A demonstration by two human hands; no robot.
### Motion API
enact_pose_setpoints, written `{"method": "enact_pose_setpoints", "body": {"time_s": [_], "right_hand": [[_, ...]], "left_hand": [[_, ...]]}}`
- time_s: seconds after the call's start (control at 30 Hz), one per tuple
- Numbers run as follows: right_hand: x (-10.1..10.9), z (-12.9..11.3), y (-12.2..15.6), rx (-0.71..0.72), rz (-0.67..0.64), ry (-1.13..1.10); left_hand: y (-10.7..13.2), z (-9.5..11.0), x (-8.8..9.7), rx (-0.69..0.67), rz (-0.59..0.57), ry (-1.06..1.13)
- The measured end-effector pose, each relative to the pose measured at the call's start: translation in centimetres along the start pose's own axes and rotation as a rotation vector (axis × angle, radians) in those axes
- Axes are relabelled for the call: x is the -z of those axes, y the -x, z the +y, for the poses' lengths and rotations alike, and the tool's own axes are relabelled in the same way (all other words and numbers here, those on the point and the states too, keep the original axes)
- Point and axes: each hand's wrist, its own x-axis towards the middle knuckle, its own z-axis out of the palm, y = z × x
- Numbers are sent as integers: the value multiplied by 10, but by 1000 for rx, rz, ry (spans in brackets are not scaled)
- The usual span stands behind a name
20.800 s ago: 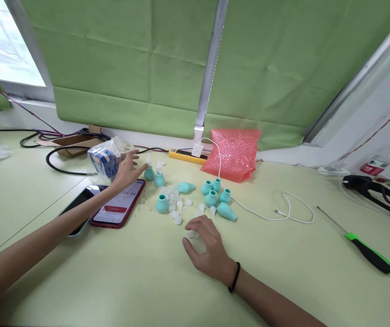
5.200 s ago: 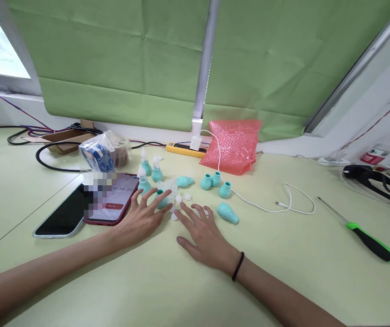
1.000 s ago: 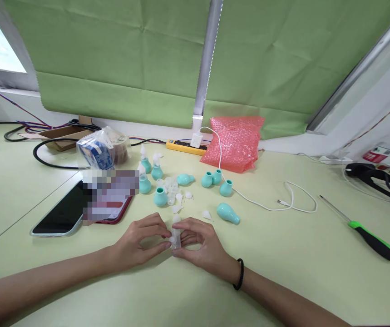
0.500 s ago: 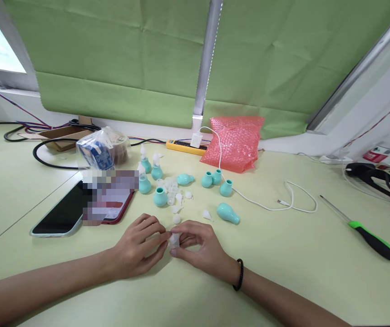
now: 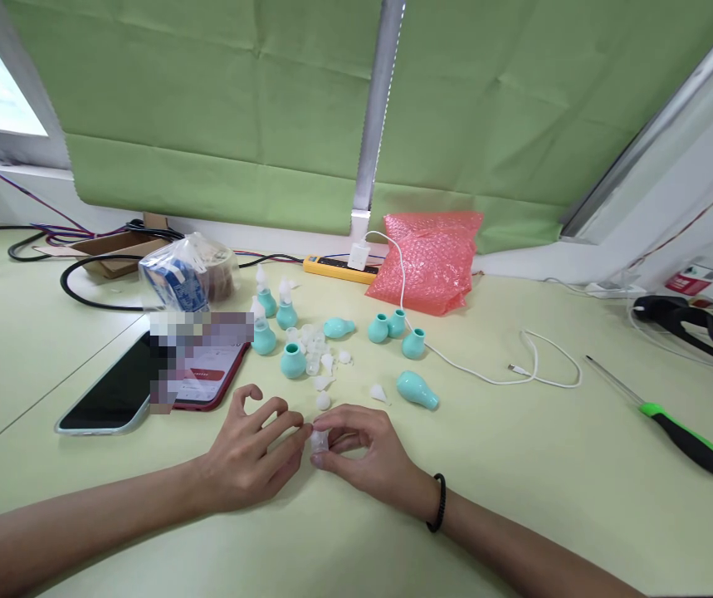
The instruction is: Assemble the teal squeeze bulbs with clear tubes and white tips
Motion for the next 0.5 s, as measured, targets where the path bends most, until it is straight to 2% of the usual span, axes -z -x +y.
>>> {"method": "enact_pose_setpoints", "body": {"time_s": [0.13,0.3,0.5], "right_hand": [[0,1,0,-4,18,-17],[0,0,0,-22,-4,-15],[1,-1,-1,-110,-13,-19]], "left_hand": [[0,-1,-1,49,-6,61],[2,-4,-2,-49,-29,201],[3,-6,-2,-59,-63,284]]}}
